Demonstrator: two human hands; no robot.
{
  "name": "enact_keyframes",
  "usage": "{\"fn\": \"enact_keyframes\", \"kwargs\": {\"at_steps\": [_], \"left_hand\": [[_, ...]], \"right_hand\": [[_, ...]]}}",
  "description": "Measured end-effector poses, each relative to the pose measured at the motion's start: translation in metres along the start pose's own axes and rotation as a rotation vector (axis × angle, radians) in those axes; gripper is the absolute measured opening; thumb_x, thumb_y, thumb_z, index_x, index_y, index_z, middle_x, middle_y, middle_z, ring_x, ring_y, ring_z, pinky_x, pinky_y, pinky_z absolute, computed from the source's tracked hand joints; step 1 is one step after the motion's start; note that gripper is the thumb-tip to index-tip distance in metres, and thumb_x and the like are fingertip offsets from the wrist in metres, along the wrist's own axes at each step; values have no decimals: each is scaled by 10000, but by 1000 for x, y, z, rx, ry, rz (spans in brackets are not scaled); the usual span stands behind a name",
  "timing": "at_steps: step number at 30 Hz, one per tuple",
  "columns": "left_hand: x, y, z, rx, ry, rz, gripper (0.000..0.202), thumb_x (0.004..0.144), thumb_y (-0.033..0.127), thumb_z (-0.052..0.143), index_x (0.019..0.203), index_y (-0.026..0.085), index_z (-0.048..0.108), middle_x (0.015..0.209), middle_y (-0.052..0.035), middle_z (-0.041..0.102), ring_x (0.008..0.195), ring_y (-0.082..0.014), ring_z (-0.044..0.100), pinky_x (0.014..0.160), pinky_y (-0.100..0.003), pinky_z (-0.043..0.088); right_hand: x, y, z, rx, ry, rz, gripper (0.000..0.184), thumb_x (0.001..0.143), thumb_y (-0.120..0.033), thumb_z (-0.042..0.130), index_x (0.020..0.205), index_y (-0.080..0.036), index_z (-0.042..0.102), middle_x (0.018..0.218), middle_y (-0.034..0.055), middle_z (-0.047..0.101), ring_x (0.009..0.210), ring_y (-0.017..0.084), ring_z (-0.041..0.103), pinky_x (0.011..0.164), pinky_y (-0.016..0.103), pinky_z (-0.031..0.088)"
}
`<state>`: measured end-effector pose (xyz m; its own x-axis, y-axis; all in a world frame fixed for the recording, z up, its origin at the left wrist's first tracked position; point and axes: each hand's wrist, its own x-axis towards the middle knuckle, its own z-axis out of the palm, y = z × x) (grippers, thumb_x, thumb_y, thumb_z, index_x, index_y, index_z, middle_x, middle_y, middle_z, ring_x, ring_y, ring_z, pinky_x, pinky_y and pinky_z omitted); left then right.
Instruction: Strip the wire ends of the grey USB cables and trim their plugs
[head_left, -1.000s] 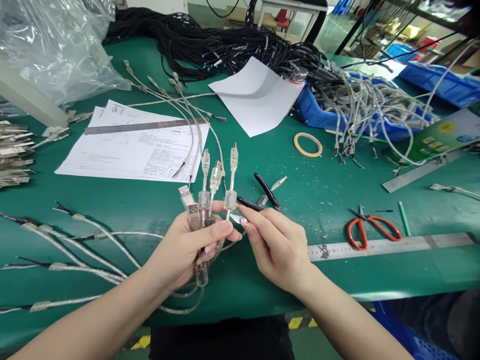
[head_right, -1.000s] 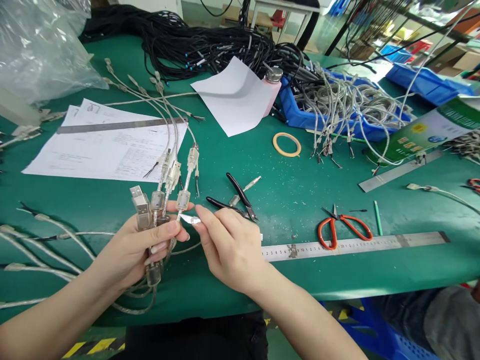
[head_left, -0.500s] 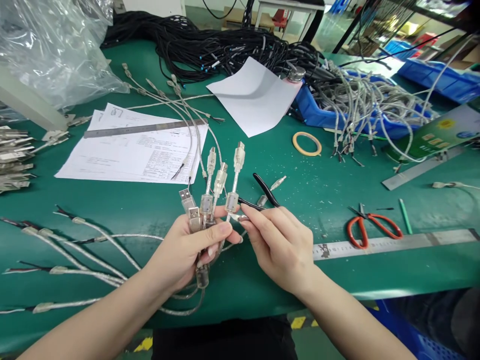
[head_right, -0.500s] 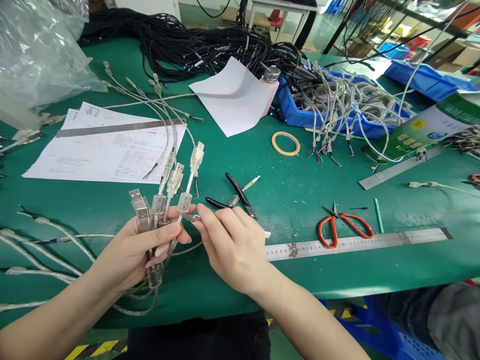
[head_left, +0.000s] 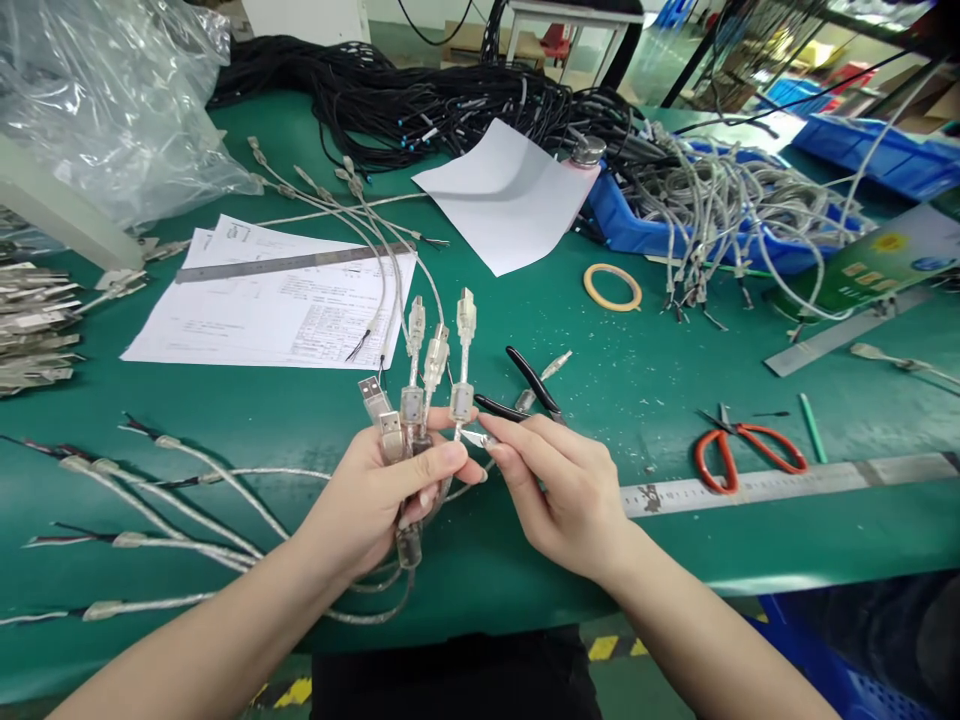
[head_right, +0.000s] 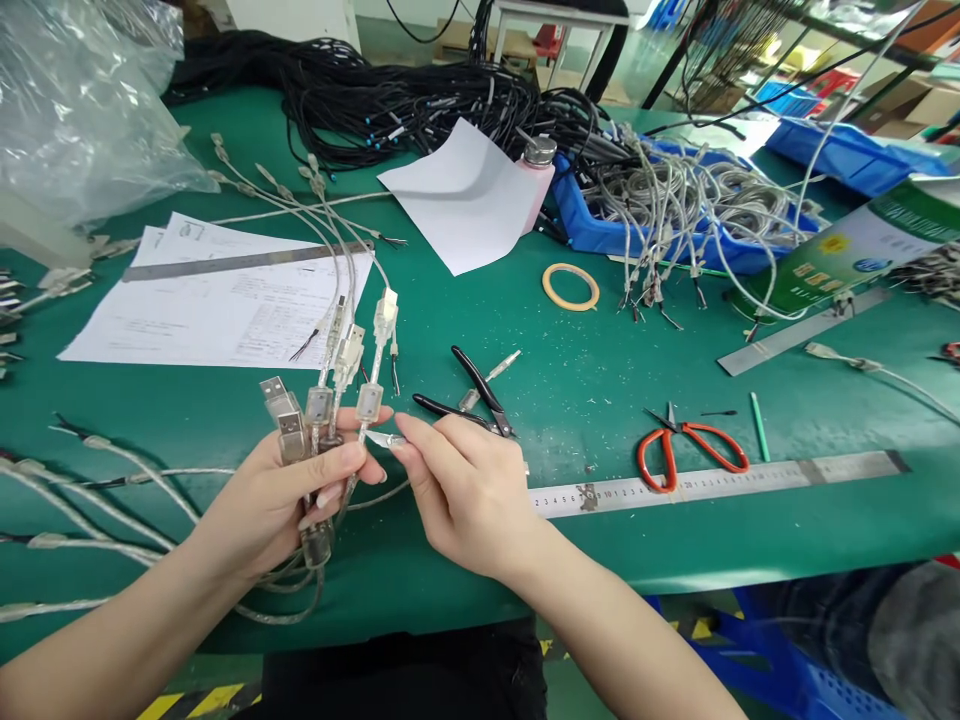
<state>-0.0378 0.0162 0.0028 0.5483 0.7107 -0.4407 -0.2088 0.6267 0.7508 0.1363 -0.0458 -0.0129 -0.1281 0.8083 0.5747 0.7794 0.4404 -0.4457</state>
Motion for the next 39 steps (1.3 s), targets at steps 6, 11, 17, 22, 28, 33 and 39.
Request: {"fn": "enact_keyframes", "kwargs": {"at_steps": [6,11,17,22,28,33,39], "left_hand": [[1,-2,0,11,30,-8,357,703,254,840,1006,136,693,611,-41,730,378,-21,433,376,-117,311],[2,-3,-1,11,35,-8,382,702,256,840,1023,140,669,617,-44,734,386,-24,436,377,-114,316],[1,-3,-2,-1,28,-13,341,697,248,845,961,160,649,620,-50,742,378,-25,430,375,-112,311],[0,-4,-1,-15,26,-20,329,694,244,849,940,164,645,600,-47,738,373,-23,426,379,-112,313],[2,-5,0,-23,32,-13,334,696,243,847,934,162,628,615,-56,745,368,-18,421,382,-112,311],[1,-5,1,-23,23,-26,347,703,253,842,956,165,623,603,-52,740,362,-17,415,388,-118,307],[1,-4,2,-24,10,-63,338,710,257,835,971,156,646,622,-45,736,368,-17,404,378,-127,277]], "right_hand": [[-1,1,1,-43,10,-27,243,922,-112,553,1108,-8,670,776,98,667,628,140,567,555,274,470],[-1,1,0,-77,6,-55,247,916,-115,562,1108,-5,672,795,106,672,663,162,582,568,293,482],[-1,2,1,-121,18,-59,245,926,-133,559,1107,-15,676,791,93,669,658,157,573,572,289,473],[1,2,0,-105,6,-53,247,937,-138,547,1097,-4,680,773,89,657,636,142,558,567,274,460],[0,0,2,-220,56,-58,227,930,-155,579,1094,-38,684,758,79,667,658,160,563,592,288,457],[1,0,3,-312,108,-88,205,896,-154,640,1078,-70,677,765,71,696,651,163,545,599,291,452],[3,2,1,-239,145,-49,168,922,-160,586,1060,-102,663,789,79,696,682,168,601,611,291,482]]}}
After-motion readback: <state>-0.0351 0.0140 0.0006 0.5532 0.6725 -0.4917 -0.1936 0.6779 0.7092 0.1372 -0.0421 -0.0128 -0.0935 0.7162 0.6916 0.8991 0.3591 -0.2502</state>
